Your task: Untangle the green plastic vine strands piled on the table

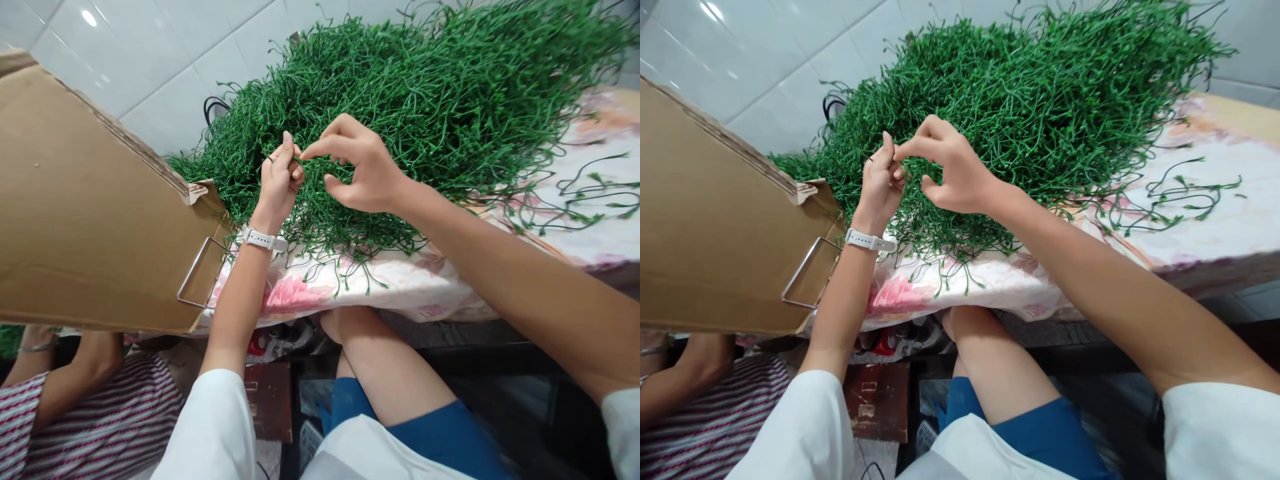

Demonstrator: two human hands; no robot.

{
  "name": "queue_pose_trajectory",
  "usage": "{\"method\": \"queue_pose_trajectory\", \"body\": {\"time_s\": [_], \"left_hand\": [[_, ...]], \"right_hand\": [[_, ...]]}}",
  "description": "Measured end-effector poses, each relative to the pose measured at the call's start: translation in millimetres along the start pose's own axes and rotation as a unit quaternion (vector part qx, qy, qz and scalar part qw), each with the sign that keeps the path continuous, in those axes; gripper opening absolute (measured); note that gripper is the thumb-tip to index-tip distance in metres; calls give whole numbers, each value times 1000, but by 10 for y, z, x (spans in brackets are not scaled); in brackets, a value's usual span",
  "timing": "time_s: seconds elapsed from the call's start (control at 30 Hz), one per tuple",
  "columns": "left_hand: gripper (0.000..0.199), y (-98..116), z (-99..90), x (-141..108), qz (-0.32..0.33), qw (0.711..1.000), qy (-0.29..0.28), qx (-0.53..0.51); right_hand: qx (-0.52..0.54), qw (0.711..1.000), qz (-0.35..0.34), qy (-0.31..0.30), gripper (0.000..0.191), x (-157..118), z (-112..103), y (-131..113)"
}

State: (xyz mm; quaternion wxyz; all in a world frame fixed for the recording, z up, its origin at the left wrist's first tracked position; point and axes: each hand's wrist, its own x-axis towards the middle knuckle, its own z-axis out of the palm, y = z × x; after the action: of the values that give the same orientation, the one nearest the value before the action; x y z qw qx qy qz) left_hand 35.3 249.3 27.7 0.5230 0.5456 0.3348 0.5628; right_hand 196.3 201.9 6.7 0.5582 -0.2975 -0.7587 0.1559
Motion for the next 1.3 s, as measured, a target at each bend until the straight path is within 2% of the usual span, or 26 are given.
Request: {"method": "queue_pose_trajectory", "body": {"time_s": [0.13,0.27,0.4,0.53,0.63,0.8,0.9,1.0,1.13,1.23,1.3], "left_hand": [[46,-72,-53,69,15,1000,-12,20],[48,-116,-126,150,27,999,-33,27],[54,-115,-154,188,66,996,-39,46],[61,-95,-148,168,112,988,-46,98],[59,-70,-147,117,179,965,-81,175],[51,-37,-143,48,276,912,-141,271],[52,-33,-145,46,298,893,-157,298],[55,-46,-166,66,305,890,-160,299],[58,-80,-193,95,306,898,-158,275],[60,-98,-188,109,300,903,-157,264],[61,-107,-186,121,297,908,-149,255]], "right_hand": [[-112,990,-83,-17,17,-17,43,87],[-92,991,-94,17,7,-12,76,141],[32,997,-34,63,27,56,83,225],[175,977,34,117,46,143,71,334],[254,954,72,143,56,166,46,340],[301,935,117,145,54,137,2,228],[295,932,131,164,50,120,-7,164],[243,943,120,194,36,110,-11,150],[164,966,108,168,11,118,-21,188],[145,962,154,170,19,137,-15,178],[133,965,162,159,22,137,-1,149]]}}
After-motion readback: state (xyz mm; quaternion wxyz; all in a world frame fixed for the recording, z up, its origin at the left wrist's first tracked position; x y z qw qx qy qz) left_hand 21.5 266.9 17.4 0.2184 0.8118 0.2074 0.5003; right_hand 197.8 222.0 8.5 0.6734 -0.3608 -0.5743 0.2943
